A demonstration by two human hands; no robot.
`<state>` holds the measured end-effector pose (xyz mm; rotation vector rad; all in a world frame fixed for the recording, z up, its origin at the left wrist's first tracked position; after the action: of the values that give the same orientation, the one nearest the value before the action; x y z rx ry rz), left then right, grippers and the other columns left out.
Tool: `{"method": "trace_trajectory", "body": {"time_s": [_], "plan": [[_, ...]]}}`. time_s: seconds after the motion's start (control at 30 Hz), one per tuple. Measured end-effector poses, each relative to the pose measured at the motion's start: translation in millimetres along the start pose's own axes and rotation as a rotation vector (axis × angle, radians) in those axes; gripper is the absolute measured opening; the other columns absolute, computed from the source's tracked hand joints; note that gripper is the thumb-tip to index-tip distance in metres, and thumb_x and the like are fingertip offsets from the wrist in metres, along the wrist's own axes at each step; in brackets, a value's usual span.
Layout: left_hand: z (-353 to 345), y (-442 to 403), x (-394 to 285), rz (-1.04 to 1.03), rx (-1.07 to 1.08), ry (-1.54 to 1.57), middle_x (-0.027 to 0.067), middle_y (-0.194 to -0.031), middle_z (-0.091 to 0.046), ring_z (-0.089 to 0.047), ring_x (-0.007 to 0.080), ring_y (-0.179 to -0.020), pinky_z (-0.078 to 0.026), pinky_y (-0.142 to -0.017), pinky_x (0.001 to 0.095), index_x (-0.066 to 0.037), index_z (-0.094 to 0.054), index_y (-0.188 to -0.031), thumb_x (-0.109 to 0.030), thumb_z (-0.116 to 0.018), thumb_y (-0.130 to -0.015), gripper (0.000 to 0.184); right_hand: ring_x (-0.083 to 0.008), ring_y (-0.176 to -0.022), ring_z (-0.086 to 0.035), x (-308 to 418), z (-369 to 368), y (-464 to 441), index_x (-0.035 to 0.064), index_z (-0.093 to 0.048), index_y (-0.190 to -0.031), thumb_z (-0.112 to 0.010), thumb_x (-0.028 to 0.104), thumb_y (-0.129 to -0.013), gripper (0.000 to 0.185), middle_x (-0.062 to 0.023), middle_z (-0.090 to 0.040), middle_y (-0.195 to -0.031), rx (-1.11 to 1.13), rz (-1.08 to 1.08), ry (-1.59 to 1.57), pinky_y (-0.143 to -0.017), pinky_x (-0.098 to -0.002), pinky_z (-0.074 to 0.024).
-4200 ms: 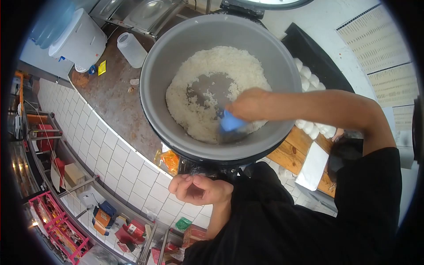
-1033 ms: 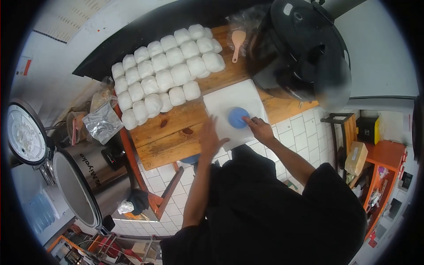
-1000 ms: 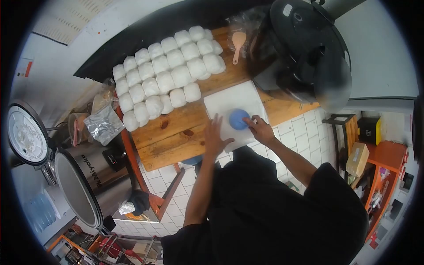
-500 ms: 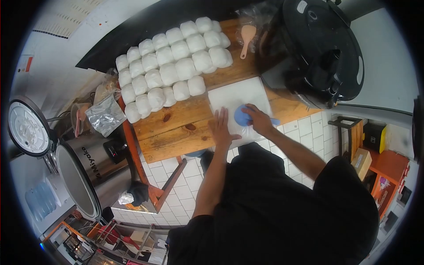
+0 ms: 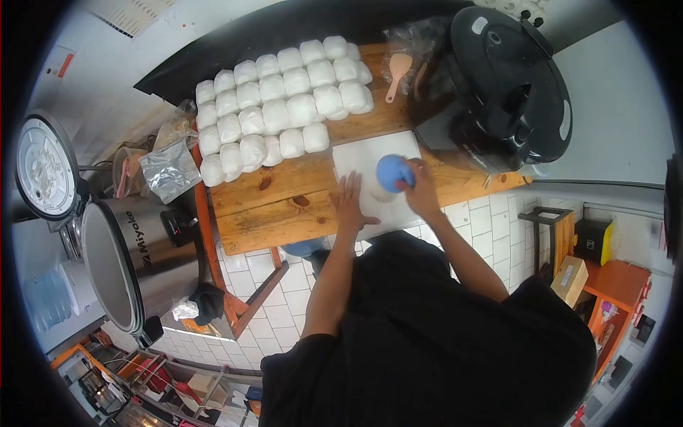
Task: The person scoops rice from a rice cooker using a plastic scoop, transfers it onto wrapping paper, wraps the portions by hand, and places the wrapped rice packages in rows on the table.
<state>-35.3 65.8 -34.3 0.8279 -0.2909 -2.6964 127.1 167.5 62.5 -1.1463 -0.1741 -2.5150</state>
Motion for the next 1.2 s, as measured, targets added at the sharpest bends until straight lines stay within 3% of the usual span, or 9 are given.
{"method": "trace_trajectory", "body": {"time_s": [0.17,0.53,0.67,0.77,0.83,0.87,0.93,1.1,1.2], "plan": [[-6.8,2.2,4.1,-0.002,-0.002,0.032,-0.0042,-0.165,-0.015,-0.010,0.0212,-0.153,-0.009,-0.116,0.0658,-0.025,-0.015,-0.159,-0.041,-0.094,-0.036,0.147,-0.0451,-0.109,-0.060,-43.0,-64.7,29.9,0.0135,-0.042,-0.143,-0.073,0.013,-0.083,0.067,-0.0157,-0.037,-0.138,0.269,-0.266,0.165,-0.089,-0.0540,-0.0520],[-6.2,0.1,5.0,0.001,0.029,-0.058,-0.0037,-0.166,-0.013,-0.010,0.0212,-0.153,-0.010,-0.117,0.0636,-0.023,-0.014,-0.159,-0.045,-0.093,-0.039,0.146,-0.0436,-0.114,-0.058,-40.1,-52.2,17.6,0.0160,-0.042,-0.143,-0.073,0.014,-0.083,0.067,-0.0127,-0.040,-0.144,0.402,0.104,0.187,-0.092,-0.0499,-0.0517],[4.1,3.8,-2.9,-0.040,-0.071,-0.065,0.0000,-0.166,-0.013,-0.010,0.0219,-0.153,-0.011,-0.118,0.0626,-0.020,-0.011,-0.159,-0.048,-0.093,-0.037,0.150,-0.0423,-0.116,-0.056,-34.5,-50.9,9.1,0.0136,-0.047,-0.138,-0.074,0.014,-0.083,0.062,-0.0153,-0.045,-0.136,0.457,-0.056,0.218,-0.095,-0.0474,-0.0496],[9.5,21.0,4.7,0.057,-0.098,-0.011,0.0055,-0.164,-0.019,-0.015,0.0241,-0.152,-0.014,-0.117,0.0614,-0.015,-0.019,-0.158,-0.047,-0.090,-0.054,0.130,-0.0430,-0.110,-0.059,-18.9,-44.6,-0.9,0.0116,-0.053,-0.132,-0.072,0.020,-0.086,0.051,-0.0165,-0.045,-0.136,0.185,0.053,0.147,-0.090,-0.0472,-0.0511],[7.8,46.3,16.6,-0.090,-0.447,-0.059,0.0102,-0.155,-0.038,-0.034,0.0278,-0.143,-0.024,-0.112,0.0588,-0.014,-0.047,-0.143,-0.036,-0.081,-0.074,0.080,-0.0443,-0.108,-0.059,18.4,-37.5,-4.7,0.0080,-0.055,-0.128,-0.071,0.019,-0.087,0.046,-0.0206,-0.045,-0.134,-0.123,0.164,-0.053,-0.091,-0.0472,-0.0507],[2.0,61.5,26.5,-0.091,-0.436,-0.069,0.0102,-0.155,-0.038,-0.034,0.0278,-0.143,-0.024,-0.112,0.0588,-0.014,-0.047,-0.143,-0.036,-0.081,-0.074,0.080,-0.0450,-0.108,-0.059,29.7,-58.4,-10.2,0.0065,-0.054,-0.130,-0.069,0.015,-0.087,0.046,-0.0240,-0.047,-0.131,-0.015,0.156,-0.045,-0.091,-0.0476,-0.0502],[-3.9,86.8,41.2,-0.130,-0.384,0.022,0.0097,-0.132,-0.059,-0.053,0.0287,-0.123,-0.034,-0.101,0.0540,-0.012,-0.066,-0.118,-0.021,-0.071,-0.085,0.034,-0.0376,-0.112,-0.058,61.5,-103.2,-11.8,0.0049,-0.056,-0.128,-0.070,0.008,-0.085,0.045,-0.0190,-0.048,-0.130,0.322,0.170,-0.148,-0.095,-0.0427,-0.0492],[3.3,109.3,27.7,-0.238,-0.348,0.010,0.0083,-0.112,-0.065,-0.060,0.0280,-0.106,-0.040,-0.091,0.0438,-0.010,-0.068,-0.105,-0.009,-0.071,-0.083,0.022,-0.0377,-0.114,-0.058,96.7,-197.2,1.6,0.0044,-0.053,-0.132,-0.067,0.006,-0.087,0.047,-0.0189,-0.048,-0.135,0.639,0.156,-0.354,-0.093,-0.0433,-0.0503],[2.0,100.1,30.6,-0.156,-0.343,0.062,0.0096,-0.110,-0.064,-0.059,0.0286,-0.108,-0.040,-0.092,0.0455,-0.010,-0.068,-0.107,-0.012,-0.073,-0.082,0.026,-0.0379,-0.112,-0.058,122.1,-198.8,-3.4,0.0038,-0.053,-0.131,-0.065,0.008,-0.089,0.045,-0.0199,-0.052,-0.129,0.460,0.258,-0.316,-0.091,-0.0421,-0.0503]]}}
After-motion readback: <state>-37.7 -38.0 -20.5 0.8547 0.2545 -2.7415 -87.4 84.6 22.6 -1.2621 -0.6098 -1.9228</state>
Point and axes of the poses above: each hand's wrist, its own y-axis away from the middle knuckle, its own z-axis out of the back of the hand, x = y × z, the point moved 7 cm from there along -y, towards the middle knuckle
